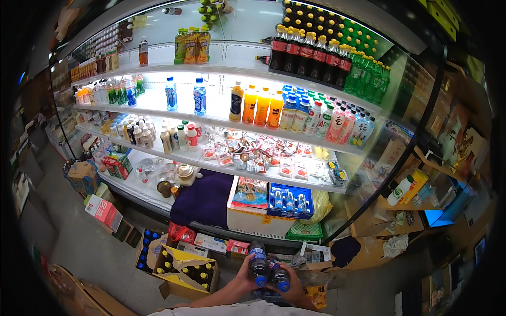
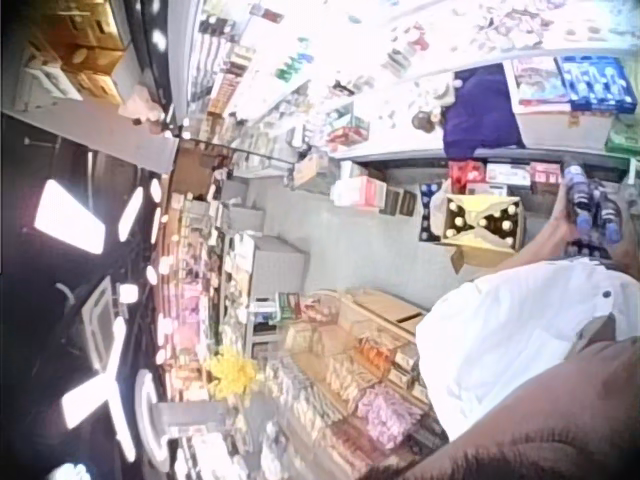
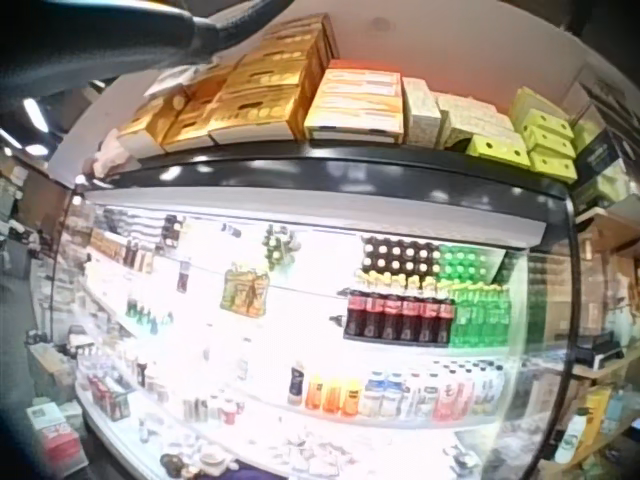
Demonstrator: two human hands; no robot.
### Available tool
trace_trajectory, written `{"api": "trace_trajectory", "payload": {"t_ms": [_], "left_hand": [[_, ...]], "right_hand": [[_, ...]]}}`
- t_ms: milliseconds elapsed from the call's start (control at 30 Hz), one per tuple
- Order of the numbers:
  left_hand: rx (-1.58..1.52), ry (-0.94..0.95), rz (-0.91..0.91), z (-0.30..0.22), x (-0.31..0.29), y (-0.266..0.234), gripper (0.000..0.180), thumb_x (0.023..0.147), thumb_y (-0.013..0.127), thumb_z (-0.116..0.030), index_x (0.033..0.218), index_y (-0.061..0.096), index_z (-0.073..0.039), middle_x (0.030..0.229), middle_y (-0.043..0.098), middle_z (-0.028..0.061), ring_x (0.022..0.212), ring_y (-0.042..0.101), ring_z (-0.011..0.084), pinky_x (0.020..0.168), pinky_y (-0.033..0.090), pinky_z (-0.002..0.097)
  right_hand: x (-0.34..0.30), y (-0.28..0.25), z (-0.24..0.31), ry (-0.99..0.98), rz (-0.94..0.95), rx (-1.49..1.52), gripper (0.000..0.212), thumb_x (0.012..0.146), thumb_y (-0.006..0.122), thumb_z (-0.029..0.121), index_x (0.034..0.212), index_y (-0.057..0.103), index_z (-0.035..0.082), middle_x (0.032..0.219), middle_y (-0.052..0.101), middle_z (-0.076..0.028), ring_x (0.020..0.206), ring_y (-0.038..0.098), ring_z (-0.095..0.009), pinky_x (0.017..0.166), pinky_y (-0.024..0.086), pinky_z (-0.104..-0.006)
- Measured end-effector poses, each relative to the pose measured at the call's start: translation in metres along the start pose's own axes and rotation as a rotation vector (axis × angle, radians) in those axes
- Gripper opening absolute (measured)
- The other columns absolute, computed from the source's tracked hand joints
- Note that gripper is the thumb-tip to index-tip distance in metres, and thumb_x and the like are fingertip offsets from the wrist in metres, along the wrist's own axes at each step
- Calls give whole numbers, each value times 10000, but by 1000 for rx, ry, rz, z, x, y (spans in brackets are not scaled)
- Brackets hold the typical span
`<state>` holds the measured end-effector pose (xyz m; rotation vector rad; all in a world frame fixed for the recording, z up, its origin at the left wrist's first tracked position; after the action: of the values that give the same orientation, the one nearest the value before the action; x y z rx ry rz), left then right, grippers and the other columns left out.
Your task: The person organizes drink bottles on supermarket shelves by moving soda bottles from the floor and lower bins onto a refrigerated display shelf, aligning them with other bottles.
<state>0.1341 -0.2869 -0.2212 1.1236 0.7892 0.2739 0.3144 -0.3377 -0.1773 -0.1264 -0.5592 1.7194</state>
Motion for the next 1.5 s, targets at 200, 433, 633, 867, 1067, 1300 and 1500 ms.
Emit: {"api": "trace_trajectory", "payload": {"t_ms": [200,433,633,867,1067,1300,1500], "left_hand": [[22,27,-7,-56,-50,3,673,759,682,-490,1222,492,-40,1144,574,170,1108,538,359,1012,362,610],[-165,203,-148,-125,-56,-62,685,802,689,-347,1291,355,-3,1213,487,299,1118,529,438,955,459,560],[286,365,-243,-187,-101,-79,639,891,576,-385,1291,342,56,986,619,301,878,642,415,811,551,493],[459,682,-130,-238,-130,25,709,920,552,-267,1479,132,-385,1136,486,332,797,647,414,660,586,535],[422,686,345,-272,-136,172,595,889,535,-312,1441,316,-348,1170,410,336,876,582,411,757,555,578],[323,668,730,-333,-112,332,524,940,548,-281,1431,367,-271,1341,216,292,1136,502,379,1018,464,448],[393,445,664,-371,-111,481,517,934,582,-319,1295,400,3,1241,299,301,1141,506,383,979,514,405]], "right_hand": [[38,50,35,192,-115,252,729,658,844,28,1273,455,61,1234,554,-112,1132,559,-231,989,456,-360],[74,40,33,191,-261,429,678,679,834,31,1254,475,16,1157,592,-99,1074,580,-193,955,473,-329],[96,17,-6,217,-311,186,731,648,871,103,1255,473,24,1176,574,-123,1072,587,-212,914,501,-347],[143,-7,-42,256,-312,262,740,645,875,127,1253,470,8,1180,572,-152,1073,599,-253,907,509,-360],[191,-46,-50,219,-238,75,681,661,860,158,1227,504,26,1130,602,-140,1053,606,-245,903,502,-376],[213,-77,-75,321,-342,75,775,599,878,71,1248,460,3,1132,584,-162,1058,597,-266,902,505,-386],[218,-88,-99,324,-429,355,633,683,814,71,1240,513,45,1122,582,-107,1016,559,-221,893,463,-348]]}}
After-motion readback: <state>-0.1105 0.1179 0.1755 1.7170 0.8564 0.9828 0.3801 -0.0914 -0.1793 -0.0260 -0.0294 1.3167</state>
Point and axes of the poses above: each hand's wrist, its own x-axis towards the middle knuckle, its own y-axis out of the palm, z = x × y, the point moved 1 cm from there along x, towards the middle knuckle
